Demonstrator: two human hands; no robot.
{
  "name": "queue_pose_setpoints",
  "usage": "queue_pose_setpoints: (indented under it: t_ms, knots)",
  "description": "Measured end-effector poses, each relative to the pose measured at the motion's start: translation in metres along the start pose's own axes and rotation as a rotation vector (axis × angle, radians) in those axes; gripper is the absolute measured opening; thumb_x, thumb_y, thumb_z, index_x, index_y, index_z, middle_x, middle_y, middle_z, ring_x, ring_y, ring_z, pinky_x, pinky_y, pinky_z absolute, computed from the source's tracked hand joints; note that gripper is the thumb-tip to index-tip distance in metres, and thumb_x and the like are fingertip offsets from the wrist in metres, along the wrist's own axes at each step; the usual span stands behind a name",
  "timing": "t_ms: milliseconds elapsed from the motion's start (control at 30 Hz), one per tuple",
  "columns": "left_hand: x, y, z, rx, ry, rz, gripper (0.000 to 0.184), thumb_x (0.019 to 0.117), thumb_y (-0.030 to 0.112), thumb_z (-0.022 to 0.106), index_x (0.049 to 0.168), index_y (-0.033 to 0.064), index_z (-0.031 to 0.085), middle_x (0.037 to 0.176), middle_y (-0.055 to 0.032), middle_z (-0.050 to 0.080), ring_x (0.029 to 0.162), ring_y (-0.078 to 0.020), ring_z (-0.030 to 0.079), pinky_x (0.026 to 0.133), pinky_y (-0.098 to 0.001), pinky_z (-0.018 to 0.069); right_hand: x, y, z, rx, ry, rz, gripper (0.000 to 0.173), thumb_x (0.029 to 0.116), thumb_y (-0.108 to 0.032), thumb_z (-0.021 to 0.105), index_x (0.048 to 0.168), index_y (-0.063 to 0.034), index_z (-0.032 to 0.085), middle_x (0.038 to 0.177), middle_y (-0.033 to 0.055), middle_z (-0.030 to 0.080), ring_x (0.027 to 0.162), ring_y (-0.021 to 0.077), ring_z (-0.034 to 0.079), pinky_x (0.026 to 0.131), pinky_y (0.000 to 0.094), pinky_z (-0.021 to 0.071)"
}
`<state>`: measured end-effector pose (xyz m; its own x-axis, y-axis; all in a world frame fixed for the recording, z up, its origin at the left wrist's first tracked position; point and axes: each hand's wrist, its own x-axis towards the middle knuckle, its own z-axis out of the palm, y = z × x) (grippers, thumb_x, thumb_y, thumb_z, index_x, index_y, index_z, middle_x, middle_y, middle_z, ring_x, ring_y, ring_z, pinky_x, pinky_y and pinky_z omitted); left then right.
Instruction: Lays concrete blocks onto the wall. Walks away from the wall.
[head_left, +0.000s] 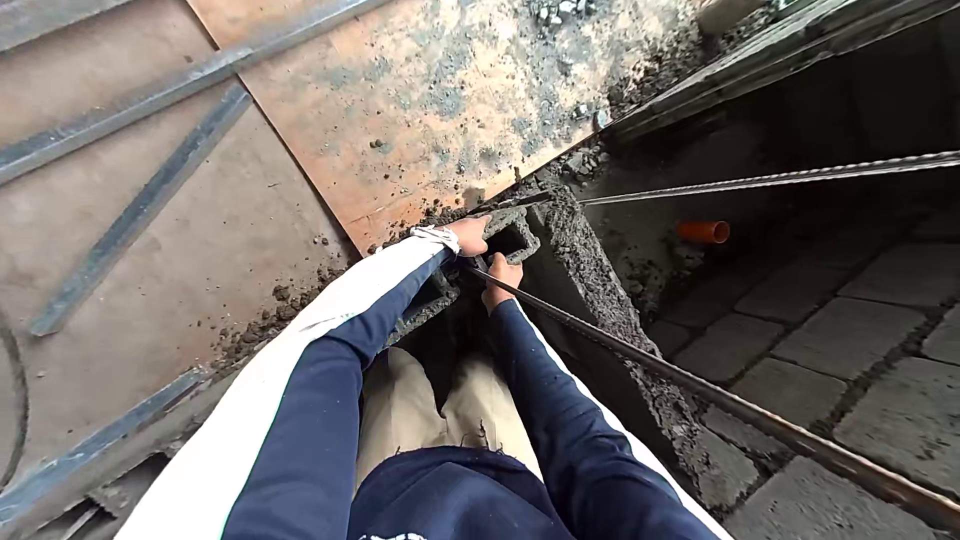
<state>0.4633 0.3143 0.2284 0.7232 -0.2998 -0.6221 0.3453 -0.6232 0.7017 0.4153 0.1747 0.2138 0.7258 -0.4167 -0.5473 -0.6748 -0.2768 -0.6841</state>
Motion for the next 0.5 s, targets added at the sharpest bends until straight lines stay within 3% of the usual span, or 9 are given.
queue_pose_setpoints:
  t_ms: [167,300,400,500]
  knots:
    - [0.006,-0.002,0.001,0.011,0.009,0.013,0.083,0.0935,0.018,0.065,0.165,0.0096,0.024,0.144,-0.0226,0.059,0.131,-0.0406,0.059,0.106,-0.0631,0.0470,0.001,0.003,0.003,0.014,0.021,0.000,0.037,0.0896,-0.010,0.069,0.124,-0.0004,0.059,0.095,0.0173,0.064,0.082,0.0275,0.062,0.070,0.0487,0.0521]
    - [0.000,0.005,-0.004,0.009,0.002,0.059,0.082,0.0933,0.015,0.066,0.163,0.0057,0.025,0.148,-0.0231,0.055,0.134,-0.0402,0.057,0.109,-0.0612,0.0455,-0.002,0.002,-0.003,0.048,0.006,-0.006,0.036,0.0880,-0.011,0.070,0.121,-0.0014,0.059,0.093,0.0160,0.064,0.078,0.0256,0.061,0.065,0.0463,0.0521]
    - [0.001,-0.001,0.004,-0.028,0.021,0.068,0.082,0.0934,0.014,0.066,0.164,0.0056,0.024,0.154,-0.0208,0.050,0.139,-0.0376,0.052,0.113,-0.0589,0.0428,0.001,0.010,0.001,0.016,0.035,-0.017,0.045,0.0875,-0.012,0.071,0.129,-0.0014,0.057,0.101,0.0181,0.067,0.088,0.0288,0.065,0.073,0.0505,0.0541]
    - [0.007,-0.007,0.004,-0.029,0.035,0.046,0.083,0.0940,0.018,0.066,0.164,0.0053,0.023,0.151,-0.0221,0.052,0.138,-0.0383,0.054,0.112,-0.0599,0.0435,0.005,0.005,0.000,-0.036,0.000,-0.012,0.043,0.0877,-0.013,0.071,0.127,-0.0027,0.058,0.100,0.0171,0.067,0.087,0.0284,0.064,0.072,0.0507,0.0531]
